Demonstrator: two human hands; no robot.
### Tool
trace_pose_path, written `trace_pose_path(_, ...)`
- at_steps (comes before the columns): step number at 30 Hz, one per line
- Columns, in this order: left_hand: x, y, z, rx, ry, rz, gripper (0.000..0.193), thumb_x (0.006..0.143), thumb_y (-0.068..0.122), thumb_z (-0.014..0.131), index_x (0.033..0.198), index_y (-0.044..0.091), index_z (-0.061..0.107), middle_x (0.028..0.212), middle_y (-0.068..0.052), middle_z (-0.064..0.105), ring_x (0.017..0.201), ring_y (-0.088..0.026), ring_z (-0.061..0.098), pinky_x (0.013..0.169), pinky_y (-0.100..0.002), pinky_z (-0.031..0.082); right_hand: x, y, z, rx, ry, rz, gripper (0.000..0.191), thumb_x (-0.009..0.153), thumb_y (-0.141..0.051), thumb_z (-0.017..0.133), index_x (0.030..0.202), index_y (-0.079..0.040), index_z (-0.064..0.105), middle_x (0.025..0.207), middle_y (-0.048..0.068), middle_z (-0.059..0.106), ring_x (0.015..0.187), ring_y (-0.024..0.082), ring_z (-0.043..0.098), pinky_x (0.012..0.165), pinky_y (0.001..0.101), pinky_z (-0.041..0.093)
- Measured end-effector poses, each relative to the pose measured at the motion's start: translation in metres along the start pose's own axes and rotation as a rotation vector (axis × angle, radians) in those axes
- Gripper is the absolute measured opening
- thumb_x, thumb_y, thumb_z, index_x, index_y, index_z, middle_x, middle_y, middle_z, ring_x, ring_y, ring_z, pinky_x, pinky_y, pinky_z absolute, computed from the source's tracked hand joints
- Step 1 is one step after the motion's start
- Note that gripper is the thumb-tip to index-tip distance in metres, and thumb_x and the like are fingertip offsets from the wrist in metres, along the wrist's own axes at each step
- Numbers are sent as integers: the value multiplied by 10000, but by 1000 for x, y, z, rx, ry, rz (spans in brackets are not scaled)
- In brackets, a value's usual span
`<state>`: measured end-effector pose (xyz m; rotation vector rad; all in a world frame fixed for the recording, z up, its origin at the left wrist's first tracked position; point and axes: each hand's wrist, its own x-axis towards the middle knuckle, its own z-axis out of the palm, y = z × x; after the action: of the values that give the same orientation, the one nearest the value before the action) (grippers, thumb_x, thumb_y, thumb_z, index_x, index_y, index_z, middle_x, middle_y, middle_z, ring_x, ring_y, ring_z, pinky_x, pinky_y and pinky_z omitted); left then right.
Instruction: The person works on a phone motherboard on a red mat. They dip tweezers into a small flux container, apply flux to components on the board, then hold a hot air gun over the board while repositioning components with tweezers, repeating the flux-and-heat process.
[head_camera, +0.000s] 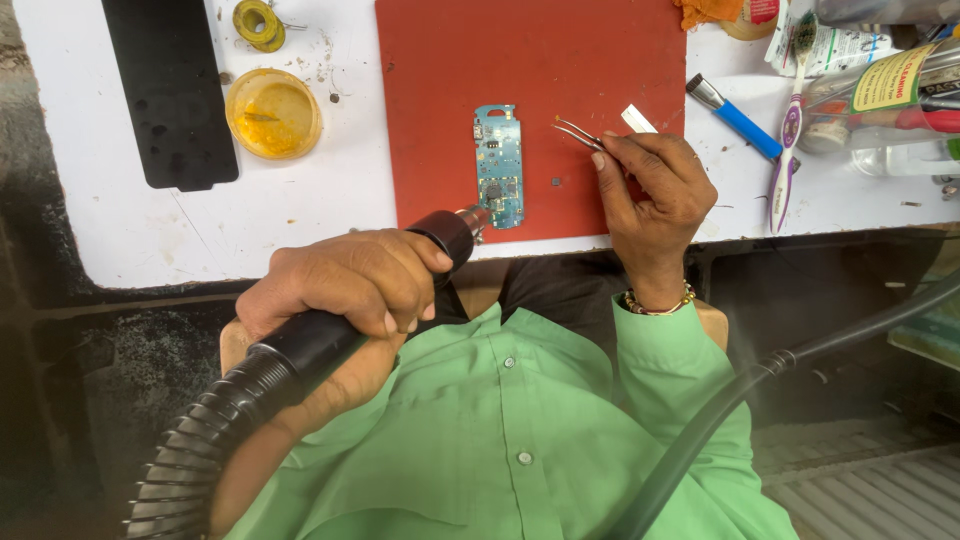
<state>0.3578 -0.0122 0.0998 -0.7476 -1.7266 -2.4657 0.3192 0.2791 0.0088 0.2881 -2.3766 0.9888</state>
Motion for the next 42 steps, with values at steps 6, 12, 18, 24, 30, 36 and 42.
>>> trace_pose_path(6,2,-6,-5,3,-33,15,215,934,-53,708,936,64,527,746,-78,609,677,-184,634,946,-415,594,4,1,0,-9,2,4,179,954,-16,865,1109,-14,775,1002,70,708,812,149,635,650,265,477)
trace_pose_path(12,2,-9,-7,-13,-38,6,202,933,-44,700,942,68,532,738,-80,608,676,-186,630,948,-419,591,7,1,0,-5,-5,43,175,936,-13,864,1090,-16,779,986,71,710,788,150,628,624,262,464)
trace_pose_path(18,2,-5,-7,-14,-36,6,212,926,-62,697,944,72,534,729,-77,606,677,-182,630,945,-422,592,11,-1,1,-19,-20,-12,168,958,-3,851,1106,-15,772,1012,75,713,874,189,665,742,300,531)
trace_pose_path(24,2,-6,-4,25,-13,28,266,904,-119,706,923,79,529,717,-69,602,668,-172,638,927,-415,609,20,-5,2,-34,-45,12,152,947,-5,845,1081,-12,775,980,83,716,822,191,649,725,298,518)
trace_pose_path(30,3,-6,-2,16,-2,16,274,893,-139,699,906,74,527,712,-72,599,663,-177,634,929,-412,605,30,-5,7,-56,-75,10,135,949,-6,835,1071,-22,777,953,70,711,821,184,649,725,293,516)
trace_pose_path(36,5,-7,-1,58,-1,19,308,880,-173,705,890,74,521,704,-66,595,655,-168,629,920,-408,611,34,-7,5,-88,-109,53,116,941,-11,822,1047,-10,775,884,87,689,737,183,630,644,307,471)
trace_pose_path(42,0,3,-9,33,-3,12,300,869,-171,700,897,70,524,715,-73,597,664,-176,628,932,-410,602,36,-16,-8,-89,-193,179,98,939,-48,811,1025,-14,780,831,92,685,668,181,616,603,302,442)
